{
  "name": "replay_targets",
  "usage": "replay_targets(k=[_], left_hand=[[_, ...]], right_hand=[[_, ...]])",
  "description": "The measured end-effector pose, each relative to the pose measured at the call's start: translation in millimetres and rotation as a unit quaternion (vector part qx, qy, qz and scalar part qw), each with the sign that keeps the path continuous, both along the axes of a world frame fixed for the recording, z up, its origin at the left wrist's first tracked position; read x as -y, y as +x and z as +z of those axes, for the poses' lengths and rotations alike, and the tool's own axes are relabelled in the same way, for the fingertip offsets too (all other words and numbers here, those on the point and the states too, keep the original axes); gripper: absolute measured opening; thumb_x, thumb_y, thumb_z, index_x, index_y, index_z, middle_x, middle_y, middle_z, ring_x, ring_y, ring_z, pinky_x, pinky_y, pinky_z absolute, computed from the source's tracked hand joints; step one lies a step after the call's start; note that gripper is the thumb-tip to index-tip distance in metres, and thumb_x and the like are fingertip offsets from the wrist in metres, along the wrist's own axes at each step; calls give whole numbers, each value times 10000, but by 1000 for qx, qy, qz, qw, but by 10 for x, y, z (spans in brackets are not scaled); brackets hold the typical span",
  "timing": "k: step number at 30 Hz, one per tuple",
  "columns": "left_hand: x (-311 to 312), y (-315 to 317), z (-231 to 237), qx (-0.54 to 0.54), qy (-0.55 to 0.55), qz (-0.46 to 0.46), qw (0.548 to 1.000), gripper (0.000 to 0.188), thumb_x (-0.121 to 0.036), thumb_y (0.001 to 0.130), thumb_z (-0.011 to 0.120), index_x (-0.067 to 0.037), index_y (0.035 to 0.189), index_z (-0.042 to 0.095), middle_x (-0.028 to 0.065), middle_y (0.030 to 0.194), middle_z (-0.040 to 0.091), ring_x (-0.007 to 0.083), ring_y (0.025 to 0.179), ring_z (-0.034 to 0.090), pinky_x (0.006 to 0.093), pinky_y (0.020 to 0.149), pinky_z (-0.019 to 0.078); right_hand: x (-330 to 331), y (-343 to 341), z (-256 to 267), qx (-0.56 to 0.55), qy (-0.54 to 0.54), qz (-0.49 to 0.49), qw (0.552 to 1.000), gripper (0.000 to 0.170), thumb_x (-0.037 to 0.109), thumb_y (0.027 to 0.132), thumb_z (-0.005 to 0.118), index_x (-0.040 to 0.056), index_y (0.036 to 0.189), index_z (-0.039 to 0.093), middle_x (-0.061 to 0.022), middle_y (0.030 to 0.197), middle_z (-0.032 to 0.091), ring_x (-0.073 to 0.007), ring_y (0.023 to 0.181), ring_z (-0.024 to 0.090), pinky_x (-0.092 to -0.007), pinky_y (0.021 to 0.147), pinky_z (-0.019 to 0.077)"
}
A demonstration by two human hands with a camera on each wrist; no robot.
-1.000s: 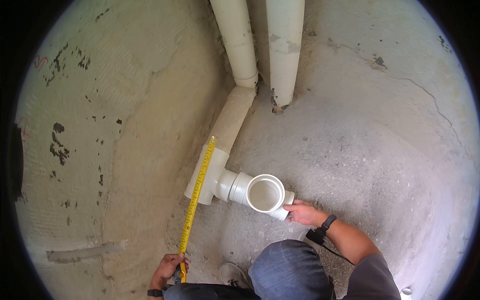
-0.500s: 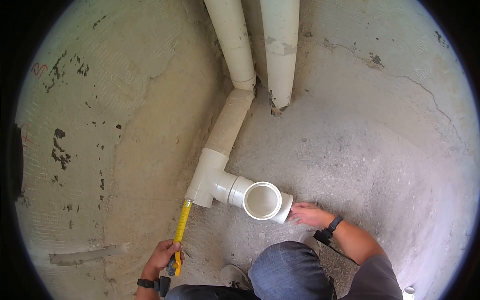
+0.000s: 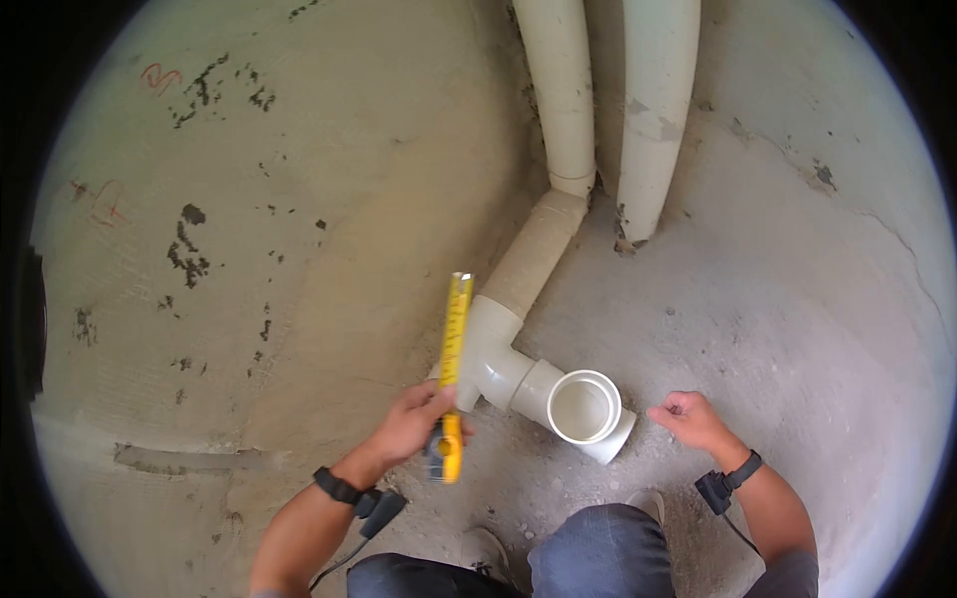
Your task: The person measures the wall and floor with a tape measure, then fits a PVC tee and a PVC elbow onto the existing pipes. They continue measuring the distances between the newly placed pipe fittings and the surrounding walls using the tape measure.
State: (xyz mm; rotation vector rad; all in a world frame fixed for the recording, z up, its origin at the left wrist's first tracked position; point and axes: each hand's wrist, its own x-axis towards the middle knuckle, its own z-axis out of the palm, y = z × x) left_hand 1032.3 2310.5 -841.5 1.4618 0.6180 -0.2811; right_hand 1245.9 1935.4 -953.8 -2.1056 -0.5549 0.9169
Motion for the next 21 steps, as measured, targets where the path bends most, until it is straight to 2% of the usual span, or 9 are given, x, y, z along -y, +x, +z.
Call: replay_targets(k=[3,7,9,10,12,13,15,19,21], left_hand=[[228,302,-37,28,8,-17,999,314,-324,1019,428,-16,993,484,150,819,674,209,722,665,321,652,543],[464,572,25,45,-41,-1,998,307,-317,1027,403,-21,1001,480,148,833,676,194,722,664,308,666,540],[530,695,54,55,-52,35,997,300,-312,1028,401,-23,1005,480,149,842,676,190,723,664,306,665,540],[582,743,52,61,-71,65,993,294,-308,1029,398,-26,1008,481,151,852,675,186,724,664,303,664,539],[711,857,9,84,-78,103,988,289,-298,1025,416,-24,996,504,144,876,677,177,719,664,295,654,537],[796,906,13,90,-87,128,984,295,-293,1021,427,-22,968,532,125,860,675,166,699,646,279,639,522],[890,933,146,54,-73,121,989,349,-291,1011,458,-11,880,620,67,805,660,131,643,574,253,612,471],[906,868,-132,51,14,6,999,396,-314,1000,476,27,977,676,74,832,672,136,734,593,287,677,474],[959,774,-269,32,3,29,999,398,-320,999,477,24,991,677,90,883,684,148,793,615,293,699,480]], right_hand=[[-343,17,253,111,43,17,993,345,322,876,669,-6,773,640,-68,748,658,-123,643,577,-295,589,465],[-699,33,343,106,97,14,990,338,334,899,645,7,811,657,-60,739,663,-140,661,597,-313,618,488],[-855,17,313,-68,134,-1,989,330,341,928,606,19,977,653,-77,866,676,-157,804,629,-312,724,507],[-942,-38,340,-69,137,6,988,330,341,928,606,19,977,653,-77,866,676,-157,804,629,-312,724,507],[-1145,-182,480,-294,271,38,916,380,329,953,567,31,1189,567,-105,1044,646,-169,972,612,-308,836,495],[-1232,-241,619,-293,274,42,915,380,329,953,567,31,1189,567,-105,1044,646,-169,972,612,-308,836,495],[-1339,-312,881,-595,303,15,744,444,254,933,579,10,1289,473,-117,1145,598,-172,1056,579,-314,897,474],[-1139,-267,778,-474,270,37,837,439,132,851,610,-30,1243,497,-102,1062,619,-173,965,612,-301,852,490],[-959,-157,761,-434,211,41,875,400,137,856,613,-32,1209,529,-89,1024,628,-163,923,617,-290,820,491]])
